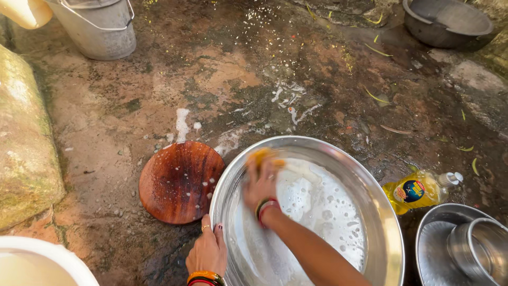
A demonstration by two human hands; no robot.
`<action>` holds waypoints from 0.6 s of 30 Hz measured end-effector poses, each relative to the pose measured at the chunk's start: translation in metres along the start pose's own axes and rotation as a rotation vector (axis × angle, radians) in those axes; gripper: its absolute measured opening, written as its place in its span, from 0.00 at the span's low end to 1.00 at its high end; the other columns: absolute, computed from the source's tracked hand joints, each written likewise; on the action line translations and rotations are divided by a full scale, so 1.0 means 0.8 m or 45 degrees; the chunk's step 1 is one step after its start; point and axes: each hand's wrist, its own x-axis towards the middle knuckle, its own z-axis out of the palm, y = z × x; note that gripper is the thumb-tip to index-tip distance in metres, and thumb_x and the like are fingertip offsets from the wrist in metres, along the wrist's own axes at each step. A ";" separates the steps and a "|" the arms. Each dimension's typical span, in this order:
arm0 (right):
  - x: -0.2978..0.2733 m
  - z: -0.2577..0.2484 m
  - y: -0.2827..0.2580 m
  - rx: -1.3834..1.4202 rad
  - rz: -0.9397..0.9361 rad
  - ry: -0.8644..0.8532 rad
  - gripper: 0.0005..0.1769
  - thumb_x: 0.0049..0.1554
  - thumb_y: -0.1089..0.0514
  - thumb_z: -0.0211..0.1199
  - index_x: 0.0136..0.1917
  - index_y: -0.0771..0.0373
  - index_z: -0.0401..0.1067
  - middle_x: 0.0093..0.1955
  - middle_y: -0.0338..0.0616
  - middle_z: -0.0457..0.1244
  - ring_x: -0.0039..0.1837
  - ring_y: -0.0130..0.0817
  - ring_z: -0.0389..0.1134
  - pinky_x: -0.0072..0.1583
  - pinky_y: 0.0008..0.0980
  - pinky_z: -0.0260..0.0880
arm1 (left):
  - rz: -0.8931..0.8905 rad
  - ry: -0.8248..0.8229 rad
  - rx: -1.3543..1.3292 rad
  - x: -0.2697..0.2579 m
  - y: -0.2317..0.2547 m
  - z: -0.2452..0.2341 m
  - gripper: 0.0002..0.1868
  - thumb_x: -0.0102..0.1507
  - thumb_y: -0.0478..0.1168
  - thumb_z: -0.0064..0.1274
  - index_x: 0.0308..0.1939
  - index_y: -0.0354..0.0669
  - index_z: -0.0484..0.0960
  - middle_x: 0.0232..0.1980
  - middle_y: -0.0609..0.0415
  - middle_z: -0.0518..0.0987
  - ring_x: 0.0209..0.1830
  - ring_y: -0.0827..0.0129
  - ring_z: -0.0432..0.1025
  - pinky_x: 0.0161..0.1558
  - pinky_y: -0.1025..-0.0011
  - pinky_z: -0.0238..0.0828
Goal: The person washes metal plates and a small bowl by hand using a yellow sponge and dish soap while sitting on the ground in an outdoor courtyard.
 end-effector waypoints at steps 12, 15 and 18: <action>0.040 -0.005 0.040 0.232 0.079 0.331 0.41 0.55 0.42 0.61 0.78 0.55 0.56 0.76 0.71 0.45 0.80 0.71 0.42 0.75 0.67 0.36 | 0.232 0.072 0.321 0.068 0.037 -0.023 0.51 0.59 0.77 0.34 0.79 0.57 0.46 0.50 0.44 0.82 0.44 0.42 0.79 0.43 0.48 0.75; -0.003 0.028 0.002 0.224 -0.760 0.192 0.45 0.54 0.45 0.60 0.81 0.53 0.52 0.80 0.78 0.37 0.81 0.72 0.36 0.76 0.59 0.34 | 0.251 0.071 0.266 0.073 0.042 -0.028 0.56 0.56 0.78 0.39 0.79 0.52 0.45 0.45 0.44 0.83 0.42 0.43 0.79 0.42 0.48 0.75; 0.000 0.045 0.028 0.127 -1.175 0.250 0.37 0.54 0.39 0.59 0.75 0.32 0.54 0.85 0.55 0.42 0.86 0.59 0.38 0.83 0.53 0.35 | 0.247 0.031 0.198 0.068 0.040 -0.030 0.63 0.51 0.78 0.46 0.79 0.47 0.45 0.43 0.45 0.84 0.40 0.44 0.80 0.40 0.50 0.77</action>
